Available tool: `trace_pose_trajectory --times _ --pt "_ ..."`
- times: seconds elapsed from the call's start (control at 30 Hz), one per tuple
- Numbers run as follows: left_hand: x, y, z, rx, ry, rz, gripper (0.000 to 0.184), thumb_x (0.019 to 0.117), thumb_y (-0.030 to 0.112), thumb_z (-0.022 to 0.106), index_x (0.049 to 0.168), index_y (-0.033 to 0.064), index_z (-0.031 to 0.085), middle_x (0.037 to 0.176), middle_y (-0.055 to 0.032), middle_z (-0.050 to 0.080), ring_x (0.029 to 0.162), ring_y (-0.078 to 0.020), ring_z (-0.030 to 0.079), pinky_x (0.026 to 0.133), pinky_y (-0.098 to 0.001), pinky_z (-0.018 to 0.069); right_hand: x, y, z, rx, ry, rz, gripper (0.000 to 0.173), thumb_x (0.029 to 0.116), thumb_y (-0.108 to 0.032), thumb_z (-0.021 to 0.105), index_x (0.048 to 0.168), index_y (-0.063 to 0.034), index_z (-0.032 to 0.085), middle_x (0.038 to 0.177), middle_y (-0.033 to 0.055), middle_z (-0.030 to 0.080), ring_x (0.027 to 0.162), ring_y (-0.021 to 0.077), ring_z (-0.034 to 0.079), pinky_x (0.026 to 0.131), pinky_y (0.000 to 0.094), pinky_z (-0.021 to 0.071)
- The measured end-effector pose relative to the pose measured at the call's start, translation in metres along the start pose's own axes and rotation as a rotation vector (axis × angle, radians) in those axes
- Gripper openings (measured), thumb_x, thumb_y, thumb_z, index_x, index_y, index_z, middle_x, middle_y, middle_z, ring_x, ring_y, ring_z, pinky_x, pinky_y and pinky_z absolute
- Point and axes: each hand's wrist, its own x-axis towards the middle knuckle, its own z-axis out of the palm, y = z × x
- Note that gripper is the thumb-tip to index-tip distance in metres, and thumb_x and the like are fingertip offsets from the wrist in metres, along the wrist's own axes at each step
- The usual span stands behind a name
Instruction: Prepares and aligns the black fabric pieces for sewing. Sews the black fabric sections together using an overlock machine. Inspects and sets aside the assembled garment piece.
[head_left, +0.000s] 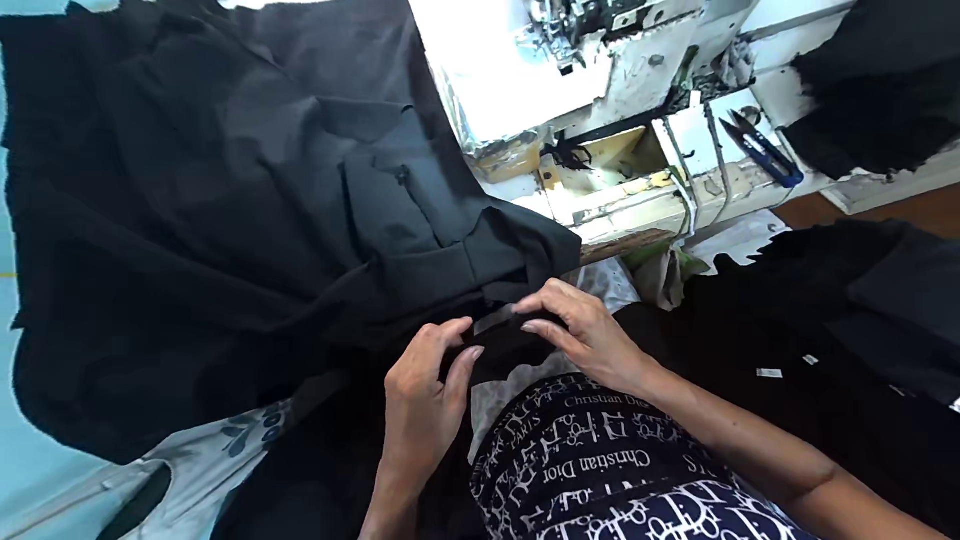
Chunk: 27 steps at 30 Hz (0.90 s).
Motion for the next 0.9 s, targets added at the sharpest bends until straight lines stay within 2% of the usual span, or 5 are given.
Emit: trace_pose_trajectory --times 0.27,0.4,0.57,0.73,0.9 --pt "0.030 -0.005 -0.050 -0.173 -0.029 0.116 0.012 0.0928 0.018 0.070 0.090 0.0073 0.074 0.093 0.0053 0.068 0.091 0.0035 0.063 0.082 -0.0124 0.0525 0.015 -0.032 -0.006 0.023 0.078 -0.157 0.011 0.0944 -0.011 0.068 0.094 -0.0017 0.075 0.084 0.0019 0.060 0.076 0.0006 0.058 0.068 0.0106 0.0484" --pt "0.077 -0.016 -0.062 -0.101 -0.099 0.177 0.010 0.0912 0.012 0.070 0.089 0.0022 0.071 0.107 -0.0045 0.069 0.098 -0.0035 0.064 0.086 -0.0166 0.0520 0.057 -0.045 -0.015 -0.163 0.003 -0.198 0.008 0.0944 -0.011 0.068 0.093 -0.0039 0.071 0.105 0.0099 0.064 0.092 0.0134 0.064 0.076 0.0245 0.0548" --pt "0.122 -0.035 -0.047 -0.085 -0.384 -0.048 0.007 0.0883 0.003 0.075 0.091 0.0008 0.069 0.110 -0.0107 0.071 0.091 -0.0138 0.067 0.079 -0.0326 0.0559 0.119 -0.027 -0.014 -0.311 -0.312 -0.026 0.010 0.0907 -0.007 0.068 0.093 0.0023 0.070 0.122 0.0179 0.066 0.111 0.0267 0.064 0.092 0.0426 0.0511" --pt "0.124 -0.035 -0.049 0.071 -0.448 0.035 0.012 0.0887 0.008 0.078 0.084 0.0025 0.068 0.083 -0.0085 0.062 0.078 -0.0207 0.061 0.071 -0.0406 0.0500 0.135 -0.035 -0.021 -0.431 -0.519 0.082 0.011 0.0927 -0.012 0.069 0.095 -0.0019 0.072 0.103 0.0142 0.063 0.098 0.0256 0.062 0.083 0.0430 0.0485" --pt "0.104 -0.028 -0.052 0.156 -0.232 0.148 0.012 0.0851 0.007 0.079 0.082 0.0038 0.068 0.086 -0.0098 0.061 0.077 -0.0241 0.062 0.067 -0.0425 0.0513 0.104 -0.024 -0.023 -0.371 -0.224 -0.228 0.007 0.0916 -0.011 0.072 0.087 -0.0053 0.070 0.093 0.0089 0.060 0.084 0.0186 0.060 0.072 0.0321 0.0491"
